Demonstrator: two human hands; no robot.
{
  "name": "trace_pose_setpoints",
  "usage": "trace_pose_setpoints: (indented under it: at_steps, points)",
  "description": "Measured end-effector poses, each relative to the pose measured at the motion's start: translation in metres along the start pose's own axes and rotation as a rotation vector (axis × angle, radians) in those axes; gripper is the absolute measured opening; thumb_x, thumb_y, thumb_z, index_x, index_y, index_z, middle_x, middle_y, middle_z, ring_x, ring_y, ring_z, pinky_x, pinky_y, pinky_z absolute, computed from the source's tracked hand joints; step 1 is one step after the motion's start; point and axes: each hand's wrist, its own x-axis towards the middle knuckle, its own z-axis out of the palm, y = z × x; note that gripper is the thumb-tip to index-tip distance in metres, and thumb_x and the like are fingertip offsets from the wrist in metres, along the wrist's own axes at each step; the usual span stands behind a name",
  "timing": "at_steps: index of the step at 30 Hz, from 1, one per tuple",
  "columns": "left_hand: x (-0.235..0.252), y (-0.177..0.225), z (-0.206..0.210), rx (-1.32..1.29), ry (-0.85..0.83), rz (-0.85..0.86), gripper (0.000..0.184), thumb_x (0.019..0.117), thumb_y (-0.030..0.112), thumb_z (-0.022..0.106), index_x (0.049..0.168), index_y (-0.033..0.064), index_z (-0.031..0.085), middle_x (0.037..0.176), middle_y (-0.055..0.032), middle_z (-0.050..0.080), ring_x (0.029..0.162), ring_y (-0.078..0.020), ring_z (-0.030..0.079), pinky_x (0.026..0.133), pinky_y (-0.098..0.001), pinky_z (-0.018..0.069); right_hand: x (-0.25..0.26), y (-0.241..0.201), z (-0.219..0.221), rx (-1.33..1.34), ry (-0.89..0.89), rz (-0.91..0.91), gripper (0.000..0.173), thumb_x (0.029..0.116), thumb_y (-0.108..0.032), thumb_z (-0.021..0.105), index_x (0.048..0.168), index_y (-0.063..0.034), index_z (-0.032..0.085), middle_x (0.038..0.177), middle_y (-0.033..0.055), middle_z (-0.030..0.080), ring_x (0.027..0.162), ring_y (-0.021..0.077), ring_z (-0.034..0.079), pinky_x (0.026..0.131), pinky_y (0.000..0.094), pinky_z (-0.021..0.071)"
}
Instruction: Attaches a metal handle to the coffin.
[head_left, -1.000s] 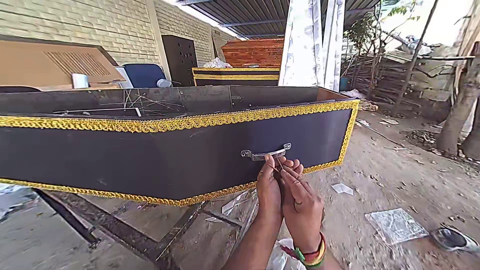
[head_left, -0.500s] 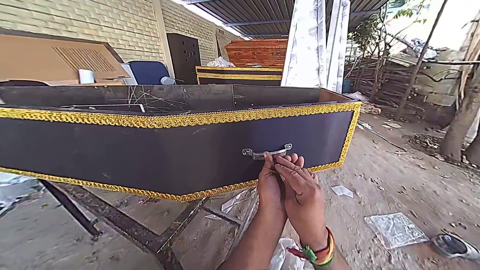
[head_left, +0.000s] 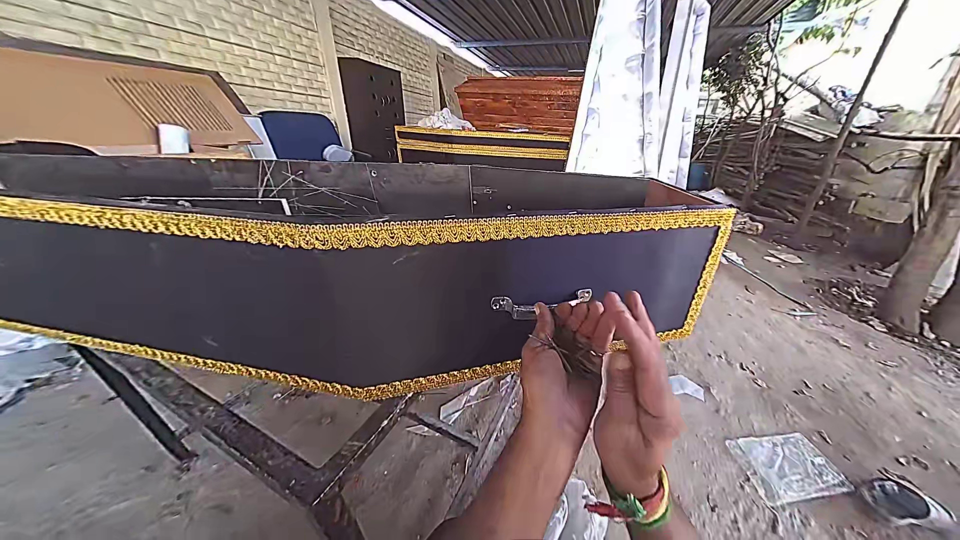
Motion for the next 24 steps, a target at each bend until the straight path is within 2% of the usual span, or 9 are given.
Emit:
trace_pose_setpoints:
  at_steps: [2,3,6,8,10,13,17,22,24]
  points:
    - [-0.001,0.002,0.002,-0.038,-0.001,-0.025,0.057,0.1131,0.042,0.027,0.087,0.006,0.062,0.077,-0.0096,0.073,0.075,-0.0223,0.077,0.074,-0.0364,0.0656,0.004,0.011,-0.008,0.057,0.16,0.062,0.031,0.1095,-0.016,0.042,0.127,-0.0107,0.067,0.131,0.0066,0.069,0.126,0.023,0.063,0.103,0.0408,0.0543]
    - [-0.002,0.002,0.003,-0.042,0.003,-0.026,0.056,0.1131,0.041,0.028,0.088,0.0057,0.062,0.077,-0.0099,0.073,0.075,-0.0227,0.077,0.074,-0.0366,0.0658,0.007,0.019,-0.012,0.092,0.227,0.159,0.028,0.1076,-0.013,0.043,0.124,-0.0066,0.065,0.123,0.0054,0.07,0.113,0.0185,0.067,0.091,0.0354,0.0588]
    - [-0.002,0.002,0.003,-0.059,0.0,-0.023,0.055,0.1132,0.041,0.028,0.089,0.0053,0.061,0.076,-0.0095,0.072,0.073,-0.0219,0.076,0.073,-0.0357,0.0658,0.015,0.043,-0.019,0.164,0.184,0.583,0.029,0.1053,-0.009,0.046,0.129,0.0047,0.055,0.095,0.0061,0.07,0.078,0.0131,0.069,0.065,0.0297,0.0602]
    - [-0.003,0.001,0.004,-0.08,-0.003,-0.021,0.054,0.1129,0.042,0.027,0.087,0.0065,0.06,0.071,-0.0073,0.069,0.067,-0.0193,0.074,0.068,-0.0326,0.0654,0.012,0.051,-0.008,0.226,0.1,0.738,0.03,0.1084,-0.012,0.043,0.131,0.0044,0.054,0.09,0.007,0.07,0.073,0.0118,0.068,0.065,0.0287,0.0597]
    - [-0.003,-0.001,0.008,-0.089,0.01,-0.017,0.053,0.1128,0.042,0.028,0.086,0.008,0.059,0.067,-0.0051,0.067,0.062,-0.0167,0.072,0.063,-0.03,0.0645,0.007,0.044,0.008,0.28,0.116,0.813,0.026,0.1087,-0.013,0.043,0.119,0.0022,0.061,0.09,0.0058,0.069,0.081,0.0092,0.068,0.076,0.0261,0.0586]
    - [-0.003,0.0,0.008,-0.09,0.038,-0.02,0.053,0.1126,0.042,0.029,0.085,0.0081,0.059,0.065,-0.0044,0.066,0.059,-0.0141,0.071,0.057,-0.0271,0.0625,0.009,0.035,0.022,0.381,0.18,0.947,0.019,0.1046,-0.014,0.057,0.098,0.0023,0.062,0.077,0.0079,0.068,0.069,0.0109,0.067,0.068,0.0266,0.0598]
    - [-0.004,0.006,0.01,-0.096,0.045,-0.059,0.055,0.1121,0.043,0.029,0.085,0.007,0.06,0.066,-0.0043,0.066,0.057,-0.0137,0.069,0.055,-0.0258,0.061,0.019,0.046,0.022,0.556,0.153,1.131,0.02,0.1006,-0.012,0.064,0.09,0.0047,0.063,0.071,0.0111,0.069,0.062,0.0139,0.068,0.061,0.0288,0.0597]
    - [-0.003,0.006,0.009,-0.107,0.032,-0.062,0.055,0.1121,0.044,0.029,0.087,0.0062,0.06,0.068,-0.0064,0.067,0.061,-0.0166,0.072,0.06,-0.0293,0.0633,0.012,0.051,0.026,0.653,0.238,1.064,0.014,0.1003,0.001,0.054,0.088,0.0016,0.059,0.071,0.0098,0.07,0.065,0.0138,0.07,0.064,0.0278,0.0606]
    - [-0.004,0.007,0.007,-0.093,0.022,-0.06,0.053,0.1123,0.043,0.029,0.09,0.0061,0.06,0.071,-0.007,0.066,0.063,-0.0166,0.072,0.06,-0.0291,0.0632,0.012,0.052,0.029,0.589,0.265,1.023,0.008,0.0972,0.002,0.059,0.089,0.0024,0.06,0.071,0.0086,0.069,0.063,0.0126,0.068,0.061,0.0267,0.0595]
